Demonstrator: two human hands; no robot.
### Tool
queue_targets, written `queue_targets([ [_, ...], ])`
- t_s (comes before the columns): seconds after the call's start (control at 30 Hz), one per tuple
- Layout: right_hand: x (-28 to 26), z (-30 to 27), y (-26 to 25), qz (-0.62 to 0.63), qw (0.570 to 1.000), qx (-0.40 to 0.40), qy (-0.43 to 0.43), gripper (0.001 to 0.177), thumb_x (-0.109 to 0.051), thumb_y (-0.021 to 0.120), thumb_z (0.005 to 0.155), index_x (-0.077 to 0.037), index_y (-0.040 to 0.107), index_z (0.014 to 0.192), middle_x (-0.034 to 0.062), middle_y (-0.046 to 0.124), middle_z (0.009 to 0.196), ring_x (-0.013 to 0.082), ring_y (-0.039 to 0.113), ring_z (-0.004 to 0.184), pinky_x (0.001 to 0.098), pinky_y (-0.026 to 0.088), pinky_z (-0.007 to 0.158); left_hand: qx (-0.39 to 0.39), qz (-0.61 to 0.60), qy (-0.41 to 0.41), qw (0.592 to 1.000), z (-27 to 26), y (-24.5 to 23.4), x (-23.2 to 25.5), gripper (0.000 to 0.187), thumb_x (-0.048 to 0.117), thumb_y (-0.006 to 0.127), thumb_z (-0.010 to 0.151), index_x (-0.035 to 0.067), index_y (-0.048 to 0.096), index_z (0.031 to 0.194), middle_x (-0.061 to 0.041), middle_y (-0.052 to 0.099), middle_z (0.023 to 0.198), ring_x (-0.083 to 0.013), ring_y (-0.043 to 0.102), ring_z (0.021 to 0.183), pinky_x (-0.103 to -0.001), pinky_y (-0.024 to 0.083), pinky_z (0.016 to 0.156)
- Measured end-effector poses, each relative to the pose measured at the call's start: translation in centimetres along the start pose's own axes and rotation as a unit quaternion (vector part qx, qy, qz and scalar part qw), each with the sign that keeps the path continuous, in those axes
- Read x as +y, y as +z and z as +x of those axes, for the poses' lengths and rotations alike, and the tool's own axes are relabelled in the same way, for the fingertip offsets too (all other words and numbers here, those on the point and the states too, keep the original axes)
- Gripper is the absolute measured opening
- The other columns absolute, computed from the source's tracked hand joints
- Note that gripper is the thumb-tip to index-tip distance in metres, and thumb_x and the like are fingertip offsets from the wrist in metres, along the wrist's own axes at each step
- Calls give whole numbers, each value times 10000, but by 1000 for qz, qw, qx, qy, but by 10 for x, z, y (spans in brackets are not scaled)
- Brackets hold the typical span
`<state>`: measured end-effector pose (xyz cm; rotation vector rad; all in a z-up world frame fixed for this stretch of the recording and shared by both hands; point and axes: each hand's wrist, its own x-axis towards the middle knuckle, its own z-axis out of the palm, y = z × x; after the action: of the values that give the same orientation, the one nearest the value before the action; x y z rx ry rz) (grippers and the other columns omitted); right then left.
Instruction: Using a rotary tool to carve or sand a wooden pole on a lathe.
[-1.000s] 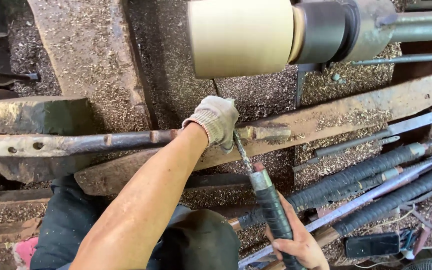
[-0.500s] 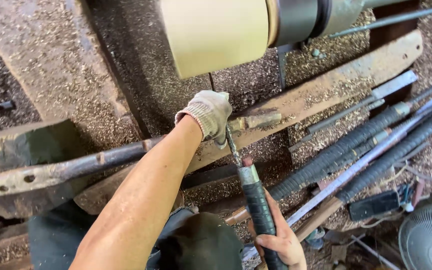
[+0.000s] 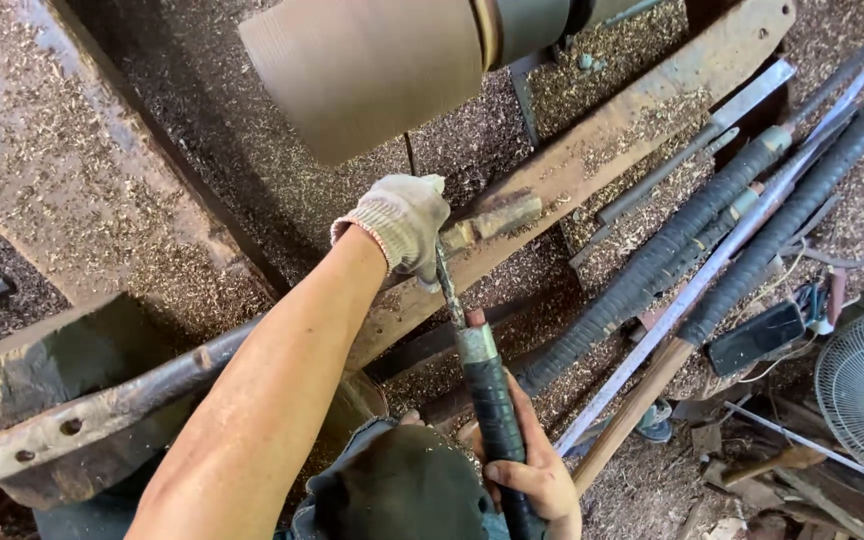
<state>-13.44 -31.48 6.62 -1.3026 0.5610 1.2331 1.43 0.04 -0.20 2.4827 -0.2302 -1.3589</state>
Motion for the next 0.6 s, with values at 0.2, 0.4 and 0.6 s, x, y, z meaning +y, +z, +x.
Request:
queue_targets([
  [0.2,-22,1,-11,-58,998,0,24,1232,-44,724,548,-252,196,1641,145,646,833,190,625,555,313,516,455,16,-27,-25,999,-12,-1,2,724,583,914,594,87,768,1101,-110,669,1144,-276,705,998,-382,594,845],
  [0.4,-42,4,-28,-74,996,-38,37,1207,-47,743,582,-243,199,1642,127,639,834,167,609,567,300,502,475,12,-31,-51,998,-15,-1,5,714,601,888,637,71,756,1098,-124,659,1148,-285,712,986,-382,601,816],
  [0.6,-54,12,-51,-118,988,-93,34,1187,-55,754,619,-224,157,1632,121,622,798,155,582,533,292,490,468,40,-30,-64,997,1,17,-1,683,591,873,654,66,769,1080,-148,682,1136,-298,731,967,-397,620,789],
])
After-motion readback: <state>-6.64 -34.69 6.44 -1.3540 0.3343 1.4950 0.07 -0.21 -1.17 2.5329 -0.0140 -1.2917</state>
